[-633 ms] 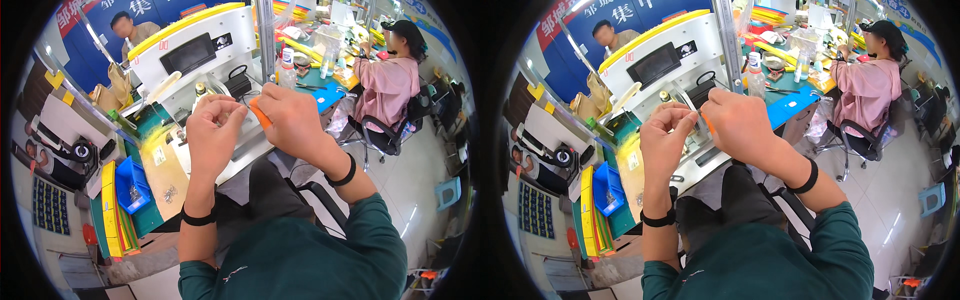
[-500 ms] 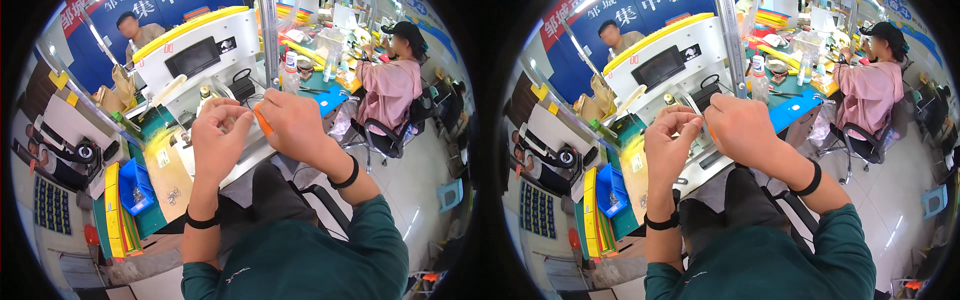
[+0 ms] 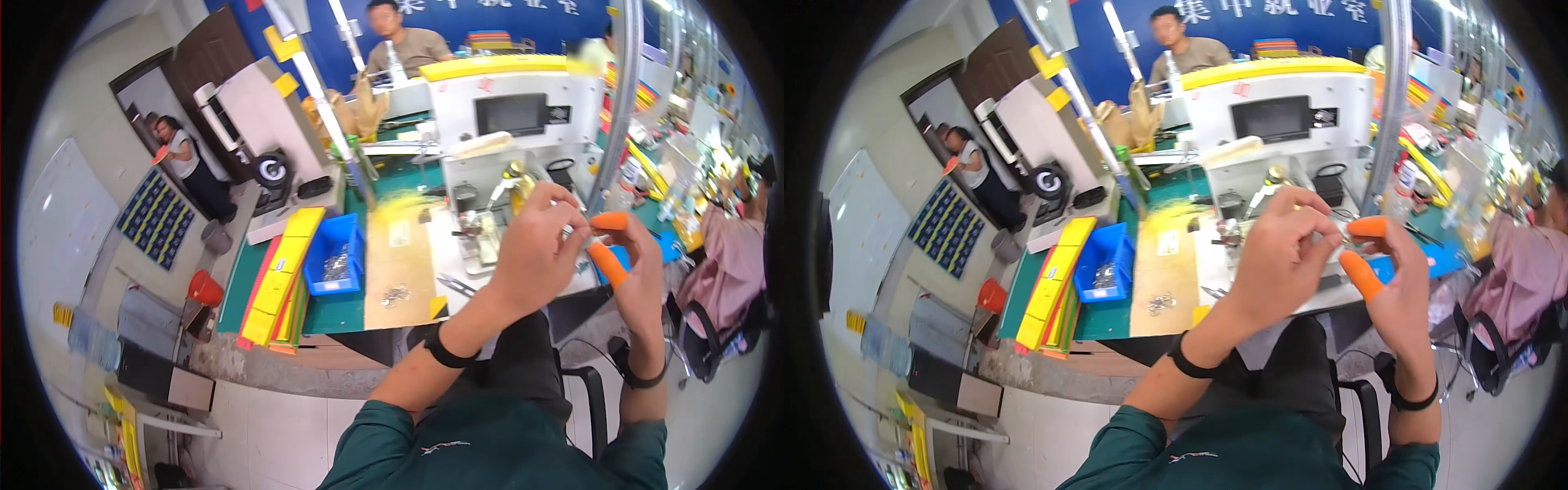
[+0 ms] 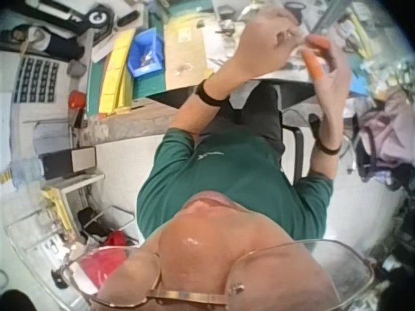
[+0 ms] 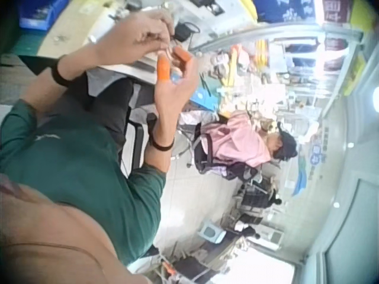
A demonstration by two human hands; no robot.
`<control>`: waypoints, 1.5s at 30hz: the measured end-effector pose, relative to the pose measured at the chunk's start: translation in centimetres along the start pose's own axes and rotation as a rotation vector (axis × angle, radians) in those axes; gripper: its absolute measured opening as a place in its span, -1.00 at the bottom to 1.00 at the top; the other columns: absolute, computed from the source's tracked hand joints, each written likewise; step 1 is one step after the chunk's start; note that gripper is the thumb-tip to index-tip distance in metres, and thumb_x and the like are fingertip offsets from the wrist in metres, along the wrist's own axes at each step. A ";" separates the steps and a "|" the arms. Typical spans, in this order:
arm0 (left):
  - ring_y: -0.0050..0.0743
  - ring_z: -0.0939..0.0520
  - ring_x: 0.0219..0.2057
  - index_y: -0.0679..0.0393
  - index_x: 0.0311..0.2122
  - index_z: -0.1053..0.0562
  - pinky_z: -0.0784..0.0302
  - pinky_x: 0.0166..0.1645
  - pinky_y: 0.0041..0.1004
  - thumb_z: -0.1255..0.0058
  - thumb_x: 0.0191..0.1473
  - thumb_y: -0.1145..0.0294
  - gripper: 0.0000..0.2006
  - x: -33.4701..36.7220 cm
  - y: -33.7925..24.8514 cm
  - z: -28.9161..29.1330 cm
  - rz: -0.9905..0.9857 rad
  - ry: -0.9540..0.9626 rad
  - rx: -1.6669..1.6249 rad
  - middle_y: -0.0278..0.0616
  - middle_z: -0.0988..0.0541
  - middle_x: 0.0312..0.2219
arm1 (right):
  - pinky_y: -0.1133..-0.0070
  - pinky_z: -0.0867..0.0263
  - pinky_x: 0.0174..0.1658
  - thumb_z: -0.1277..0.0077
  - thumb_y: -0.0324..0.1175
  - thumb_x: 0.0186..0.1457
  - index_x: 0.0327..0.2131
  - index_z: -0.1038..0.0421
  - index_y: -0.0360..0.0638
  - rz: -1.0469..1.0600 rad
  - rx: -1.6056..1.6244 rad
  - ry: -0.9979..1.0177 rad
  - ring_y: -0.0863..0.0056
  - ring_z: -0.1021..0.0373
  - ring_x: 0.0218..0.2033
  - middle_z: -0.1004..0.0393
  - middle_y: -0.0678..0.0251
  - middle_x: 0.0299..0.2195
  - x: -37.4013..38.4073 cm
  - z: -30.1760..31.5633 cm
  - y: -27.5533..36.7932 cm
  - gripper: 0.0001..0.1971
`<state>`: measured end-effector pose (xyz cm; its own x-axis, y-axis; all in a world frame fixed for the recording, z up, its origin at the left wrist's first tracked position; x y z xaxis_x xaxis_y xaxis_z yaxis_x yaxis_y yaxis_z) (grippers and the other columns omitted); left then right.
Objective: Assembling and testing small metal components using a specialized fixture and a handheld tool.
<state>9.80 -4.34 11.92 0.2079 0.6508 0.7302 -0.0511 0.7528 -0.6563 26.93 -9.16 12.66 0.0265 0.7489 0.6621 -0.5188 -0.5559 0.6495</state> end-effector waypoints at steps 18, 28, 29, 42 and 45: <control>-0.73 -0.47 -0.44 0.24 -0.29 -0.64 -0.37 -0.40 -0.64 -0.27 0.13 0.56 -0.96 1.4 0.6 -9.7 -0.005 0.305 0.025 -0.26 -0.54 -0.12 | 0.45 -0.46 -0.27 0.06 -0.35 0.34 -0.26 -0.53 -0.20 -0.844 1.518 0.020 0.50 -0.49 -0.43 -0.56 0.35 -0.39 -5.3 6.8 -8.2 -0.81; -0.42 -0.66 -0.20 0.08 0.15 -0.59 -0.57 -0.20 -0.45 -0.47 -0.03 0.31 -0.42 4.6 3.8 -21.2 0.090 0.560 0.045 -0.17 -0.64 -0.03 | 0.58 -0.33 -0.46 -0.05 -0.41 0.26 -0.26 -0.56 -0.27 -0.363 0.272 -0.772 0.62 -0.42 -0.56 -0.57 0.35 -0.47 -5.8 23.3 -12.8 -0.86; -0.35 -0.66 -0.17 0.07 0.14 -0.59 -0.58 -0.13 -0.37 -0.49 -0.06 0.25 -0.40 5.2 4.9 -22.7 0.059 0.603 0.114 -0.15 -0.63 -0.05 | 0.58 -0.33 -0.46 -0.05 -0.41 0.26 -0.26 -0.56 -0.27 -0.371 0.265 -0.774 0.62 -0.42 -0.56 -0.57 0.35 -0.47 -5.4 24.3 -13.9 -0.86; 0.06 -0.62 -0.01 -0.09 0.35 -0.38 -0.53 0.10 -0.10 -0.38 0.03 0.29 -0.25 5.0 16.5 -36.5 0.050 0.906 0.519 -0.01 -0.57 -0.09 | 0.66 0.06 -0.59 0.20 -0.42 0.40 -0.24 -0.39 -0.10 -0.842 1.399 -0.776 0.76 0.01 -0.70 -0.24 0.57 -0.57 -9.0 15.6 -38.8 -0.85; 0.12 -0.60 0.01 -0.14 0.38 -0.34 -0.53 0.10 -0.06 -0.33 0.07 0.36 -0.25 5.0 17.4 -37.7 0.037 0.929 0.517 0.04 -0.56 -0.08 | 0.67 0.09 -0.61 0.18 -0.41 0.42 -0.28 -0.36 -0.07 -0.797 1.421 -0.845 0.77 0.02 -0.71 -0.23 0.58 -0.57 -8.8 15.2 -40.0 -0.85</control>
Point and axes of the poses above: each hand's wrist, its own x-axis towards the middle knuckle, its own z-axis out of the back of the hand, y = z × x, the point moved 1 cm from there along x, towards the middle knuckle
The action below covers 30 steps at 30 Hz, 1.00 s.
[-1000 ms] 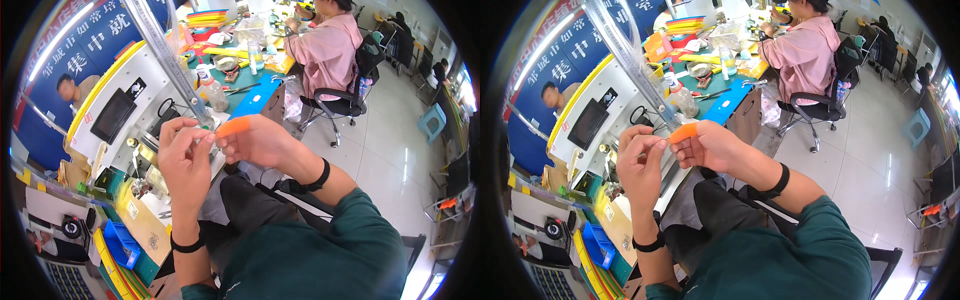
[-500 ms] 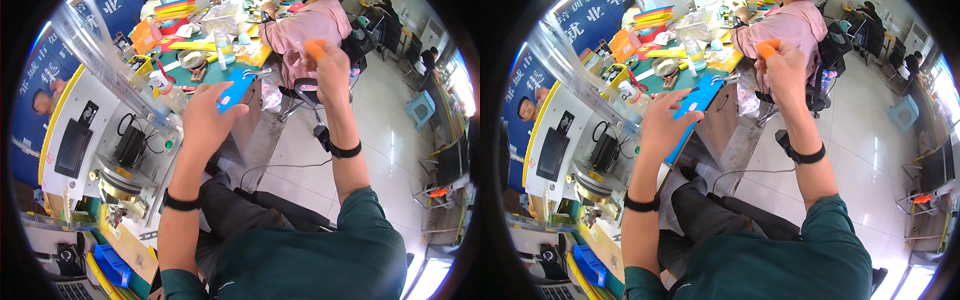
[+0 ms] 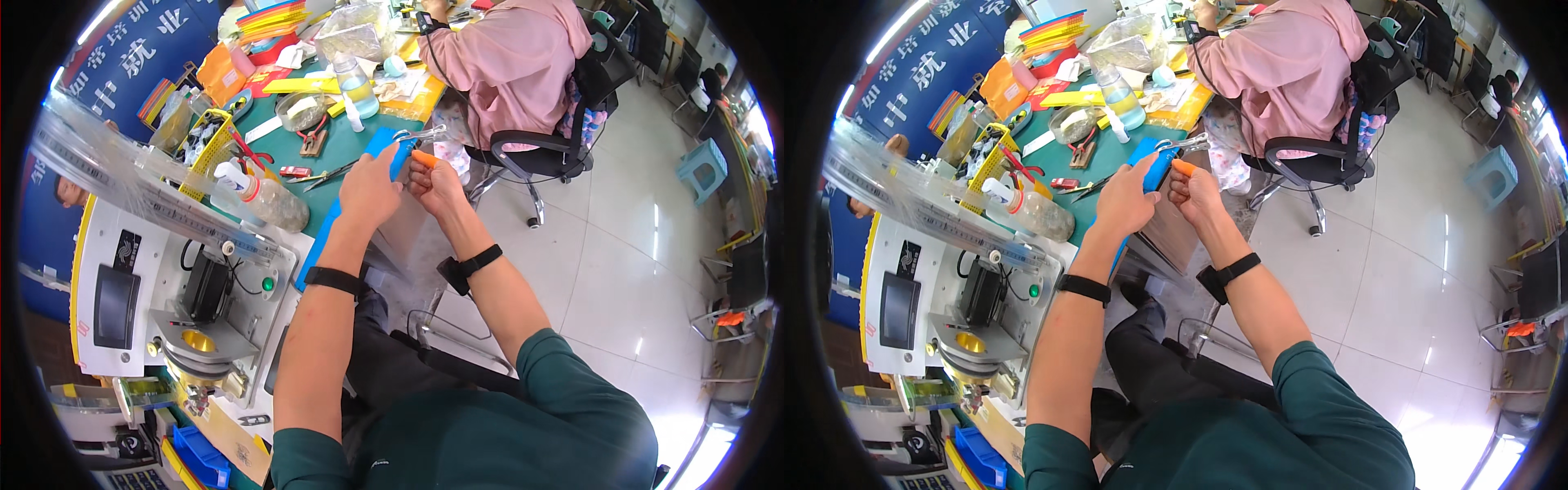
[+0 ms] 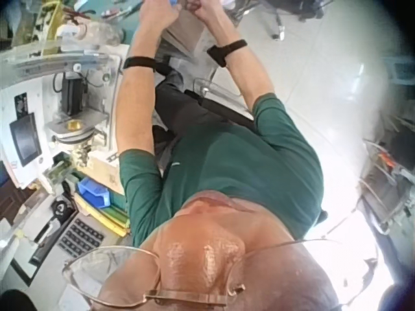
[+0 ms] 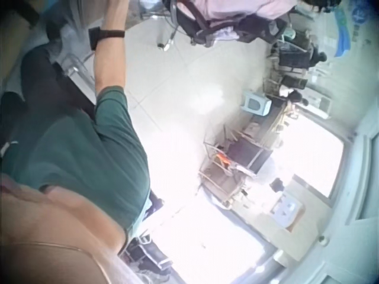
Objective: Assembling and testing small metal components using a specialized fixture and a handheld tool.
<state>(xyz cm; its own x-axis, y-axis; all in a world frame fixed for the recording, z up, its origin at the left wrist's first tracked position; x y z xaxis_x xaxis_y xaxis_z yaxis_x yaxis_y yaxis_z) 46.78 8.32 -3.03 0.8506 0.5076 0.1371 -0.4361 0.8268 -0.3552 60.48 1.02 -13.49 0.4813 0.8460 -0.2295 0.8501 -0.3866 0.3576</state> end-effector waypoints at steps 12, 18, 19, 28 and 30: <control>0.20 -0.61 -0.04 -0.27 0.41 -0.31 -0.57 0.02 -0.02 -0.11 0.10 0.46 -0.26 1.7 0.4 -0.3 -0.056 0.002 0.165 0.15 -0.54 -0.09 | 0.60 0.10 -0.63 0.14 -0.39 0.38 -0.39 -0.40 -0.06 0.145 -0.208 -0.248 0.73 -0.02 -0.71 -0.22 0.56 -0.59 1.9 -2.3 -0.6 -0.78; 0.16 -0.62 -0.04 -0.28 0.33 -0.41 -0.56 0.05 -0.05 -0.04 0.18 0.35 -0.42 0.8 -1.2 -2.4 -0.007 -0.044 0.204 0.10 -0.53 -0.08 | 0.68 0.06 -0.56 0.14 -0.29 0.46 -0.31 -0.42 0.04 0.055 -0.210 -0.063 0.79 -0.07 -0.65 -0.21 0.67 -0.57 1.7 2.4 0.1 -0.80; 0.13 -0.61 -0.03 -0.27 0.32 -0.42 -0.55 0.04 -0.07 -0.05 0.19 0.33 -0.43 0.8 -2.0 -2.6 -0.017 -0.054 0.194 0.06 -0.53 -0.08 | 0.69 0.07 -0.57 0.13 -0.28 0.46 -0.31 -0.40 0.03 0.050 -0.160 0.016 0.79 -0.05 -0.66 -0.19 0.66 -0.58 1.8 3.5 0.9 -0.80; -0.02 -0.54 0.04 -0.17 0.35 -0.38 -0.48 0.07 -0.18 -0.21 0.12 0.26 -0.35 0.8 -0.8 -2.4 0.036 -0.032 0.195 -0.02 -0.49 -0.04 | 0.68 -0.17 -0.47 0.03 -0.25 0.42 -0.15 -0.54 -0.08 0.135 -0.385 -0.129 0.69 -0.32 -0.55 -0.43 0.56 -0.50 1.5 1.3 0.5 -0.81; 0.01 -0.53 0.08 -0.03 0.36 -0.36 -0.49 0.10 -0.16 -0.30 0.03 0.27 -0.27 0.0 -1.8 -0.8 0.026 0.030 0.183 0.03 -0.47 0.01 | 0.67 -0.25 -0.41 -0.02 -0.23 0.40 -0.14 -0.58 -0.12 0.124 -0.524 -0.211 0.65 -0.43 -0.49 -0.52 0.51 -0.45 0.3 1.4 1.4 -0.79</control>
Point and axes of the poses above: each hand's wrist, its own x-axis towards the middle knuckle, its own z-axis out of the back of the hand, y = z × x, the point moved 1 cm from there along x, towards the middle knuckle
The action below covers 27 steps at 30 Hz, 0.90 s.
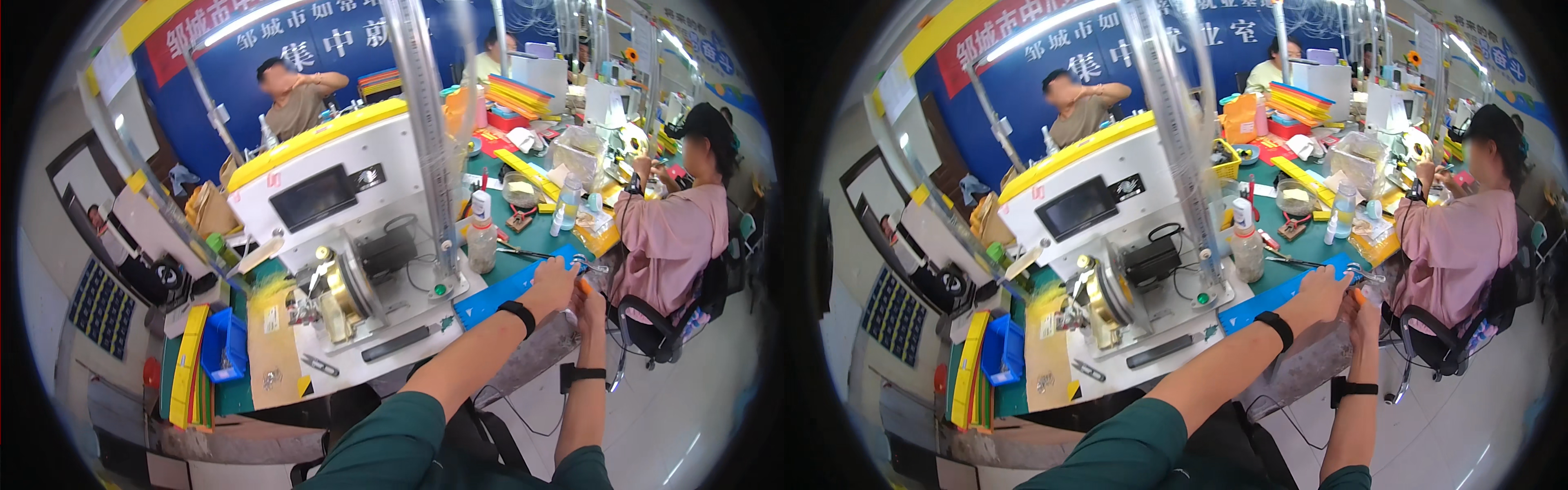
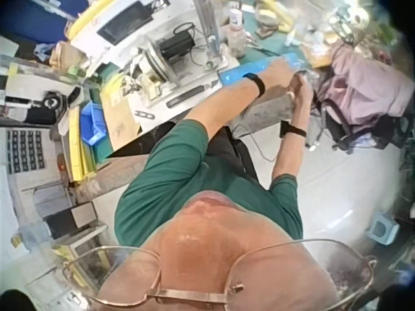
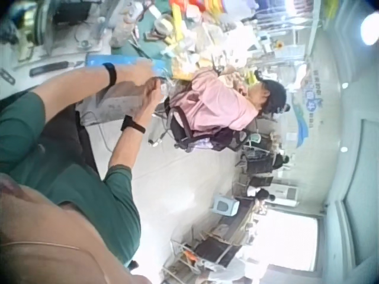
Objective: Assembling and testing small metal components using a specialized fixture and a handheld tool.
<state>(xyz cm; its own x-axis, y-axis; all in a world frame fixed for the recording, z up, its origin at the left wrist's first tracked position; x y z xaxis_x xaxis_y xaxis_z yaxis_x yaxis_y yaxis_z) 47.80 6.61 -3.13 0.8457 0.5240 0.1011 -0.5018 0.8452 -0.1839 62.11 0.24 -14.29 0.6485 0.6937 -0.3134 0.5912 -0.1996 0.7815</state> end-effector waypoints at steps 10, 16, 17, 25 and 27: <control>0.12 -0.57 -0.17 0.31 -0.27 -0.52 -0.54 -0.09 -0.08 -0.19 0.03 0.49 -0.84 -19.1 -3.6 10.1 -0.150 -0.507 -0.321 0.09 -0.43 -0.15 | 0.46 -0.43 -0.20 -0.20 -0.30 0.26 -0.16 -0.54 -0.35 0.601 -1.303 0.094 0.41 -0.53 -0.31 -0.58 0.22 -0.34 -9.1 7.5 7.9 -0.75; 0.10 -0.54 -0.34 0.31 -0.38 -0.41 -0.49 -0.31 -0.11 -0.20 0.14 0.40 -0.78 -32.7 -0.2 16.5 0.032 -0.777 -0.419 0.06 -0.39 -0.24 | 0.62 -0.26 -0.67 -0.20 -0.33 0.21 -0.11 -0.51 -0.25 0.374 -1.562 0.281 0.53 -0.48 -0.65 -0.49 0.29 -0.44 -19.2 -1.9 7.6 -0.76; 0.09 -0.53 -0.36 0.31 -0.39 -0.40 -0.46 -0.34 -0.11 -0.21 0.17 0.35 -0.73 -34.8 0.4 17.2 0.070 -0.830 -0.435 0.04 -0.39 -0.24 | 0.62 -0.26 -0.67 -0.20 -0.33 0.21 -0.11 -0.51 -0.25 0.373 -1.564 0.295 0.53 -0.48 -0.65 -0.49 0.29 -0.44 -20.9 -3.2 7.1 -0.76; 0.00 -0.55 -0.43 0.22 -0.39 -0.41 -0.45 -0.35 -0.22 -0.28 0.18 0.27 -0.70 -44.4 3.3 17.2 0.124 -0.759 -0.636 -0.14 -0.46 -0.32 | 0.64 -0.33 -0.61 -0.30 -0.42 0.08 -0.03 -0.50 -0.28 0.304 -1.453 0.578 0.52 -0.53 -0.59 -0.51 0.31 -0.46 -32.0 -11.8 5.5 -0.63; -0.05 -0.59 -0.40 0.20 -0.37 -0.45 -0.49 -0.32 -0.25 -0.30 0.17 0.29 -0.74 -45.0 3.8 17.3 0.114 -0.732 -0.634 -0.15 -0.50 -0.30 | 0.58 -0.34 -0.58 -0.35 -0.40 0.06 -0.09 -0.55 -0.33 0.373 -1.499 0.625 0.53 -0.53 -0.61 -0.53 0.25 -0.51 -32.8 -12.6 4.9 -0.65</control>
Point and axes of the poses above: each hand's wrist, its own x-axis towards the middle knuckle, its own z-axis out of the back of the hand, y = z × x, the point moved 1 cm from there along x, towards the middle knuckle
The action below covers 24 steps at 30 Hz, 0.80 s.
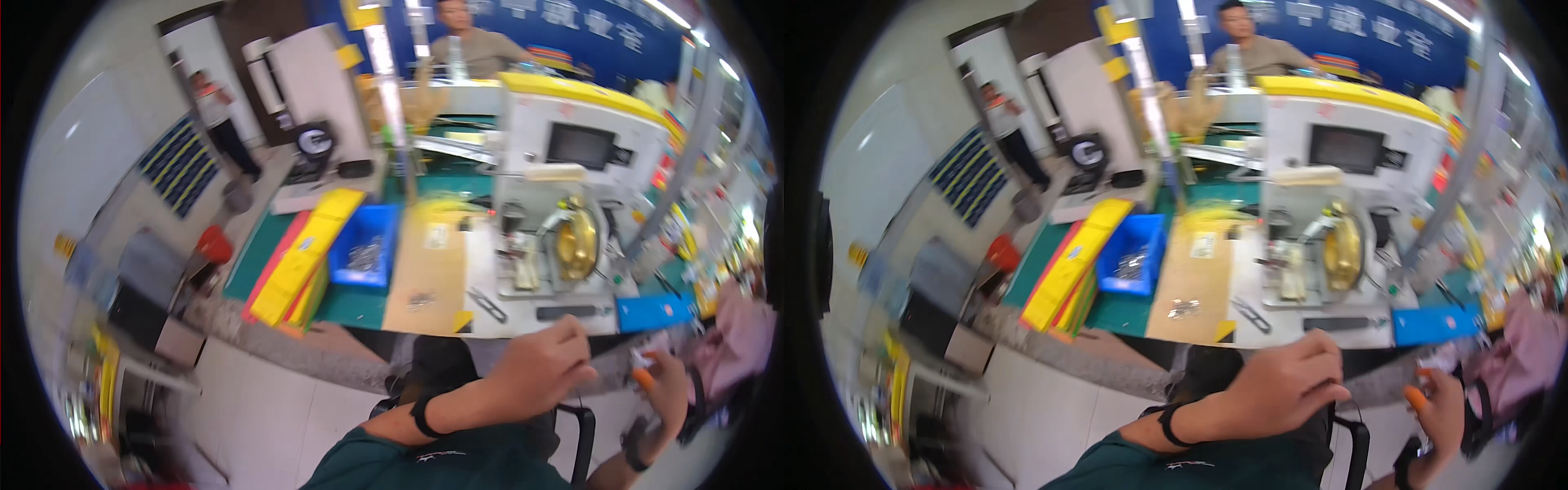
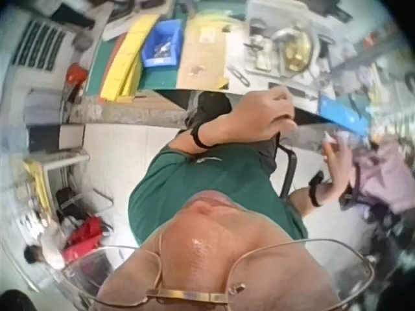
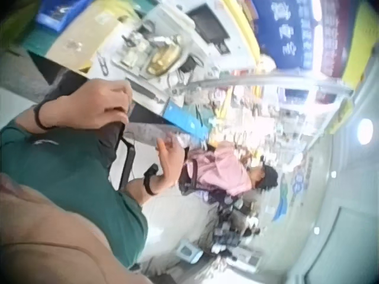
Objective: Assembling and testing small metal components using a specialized fixture and a handheld tool.
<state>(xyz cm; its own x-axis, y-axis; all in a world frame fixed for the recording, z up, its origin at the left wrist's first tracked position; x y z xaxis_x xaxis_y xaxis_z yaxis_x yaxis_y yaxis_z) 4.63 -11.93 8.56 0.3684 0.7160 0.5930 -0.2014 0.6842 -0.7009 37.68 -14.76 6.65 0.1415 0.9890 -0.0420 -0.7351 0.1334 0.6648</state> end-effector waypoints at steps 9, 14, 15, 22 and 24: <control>-0.37 -0.61 -0.46 0.19 -0.31 -0.63 -0.48 -0.47 -0.47 -0.40 -0.03 0.58 -0.83 -0.6 0.4 2.5 0.117 -0.040 0.033 -0.09 -0.60 -0.21 | 0.36 -0.48 -0.27 -0.31 -0.19 0.17 -0.01 -0.53 -0.24 0.453 -0.072 0.311 0.17 -0.63 -0.35 -0.70 0.15 -0.34 1.1 -2.7 8.5 -0.58; -0.24 -0.57 -0.32 0.27 -0.12 -0.64 -0.42 -0.30 -0.38 -0.17 0.29 0.44 -0.85 -0.7 -2.2 4.4 0.023 -0.212 0.055 0.03 -0.61 -0.21 | 0.43 -0.50 -0.29 -0.29 -0.21 0.21 0.01 -0.52 -0.24 0.436 -0.042 0.382 0.24 -0.63 -0.36 -0.71 0.22 -0.33 0.6 -2.7 8.7 -0.61; -0.26 -0.55 -0.36 0.35 -0.12 -0.61 -0.39 -0.34 -0.40 -0.17 0.28 0.47 -0.83 0.0 -2.5 5.3 -0.149 -0.296 0.154 0.06 -0.59 -0.24 | 0.44 -0.51 -0.30 -0.29 -0.22 0.21 0.00 -0.52 -0.23 0.408 -0.051 0.369 0.25 -0.63 -0.36 -0.71 0.23 -0.33 0.2 -2.3 8.4 -0.62; -0.54 -0.18 -0.55 0.39 -0.09 -0.42 0.03 -0.57 -0.52 0.11 0.42 0.46 -0.83 2.0 -4.0 9.2 -0.764 -0.629 0.041 -0.28 -0.24 -0.41 | 0.39 -0.47 -0.30 -0.30 -0.22 0.18 -0.06 -0.53 -0.26 0.363 0.026 0.350 0.25 -0.61 -0.39 -0.69 0.21 -0.38 0.7 -2.1 7.4 -0.63; -0.54 -0.18 -0.54 0.34 -0.03 -0.41 0.04 -0.57 -0.52 0.10 0.43 0.44 -0.83 2.8 -4.8 8.9 -0.760 -0.640 0.109 -0.30 -0.21 -0.42 | 0.39 -0.47 -0.30 -0.30 -0.22 0.18 -0.06 -0.53 -0.26 0.366 0.018 0.343 0.26 -0.61 -0.39 -0.68 0.21 -0.38 0.9 -2.0 7.2 -0.64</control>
<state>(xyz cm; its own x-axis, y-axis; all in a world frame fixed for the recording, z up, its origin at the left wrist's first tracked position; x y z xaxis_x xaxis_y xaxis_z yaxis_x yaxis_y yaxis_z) -1.45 -11.98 17.04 -0.1176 0.0007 0.9931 -0.2096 0.9775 -0.0255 31.19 -12.75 9.89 -0.3518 0.9350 -0.0442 -0.6835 -0.2244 0.6946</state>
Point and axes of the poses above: each hand's wrist, its own x-axis towards the middle knuckle, its own z-axis out of the back of the hand, y = z × x, the point moved 1 cm from there along x, towards the middle knuckle
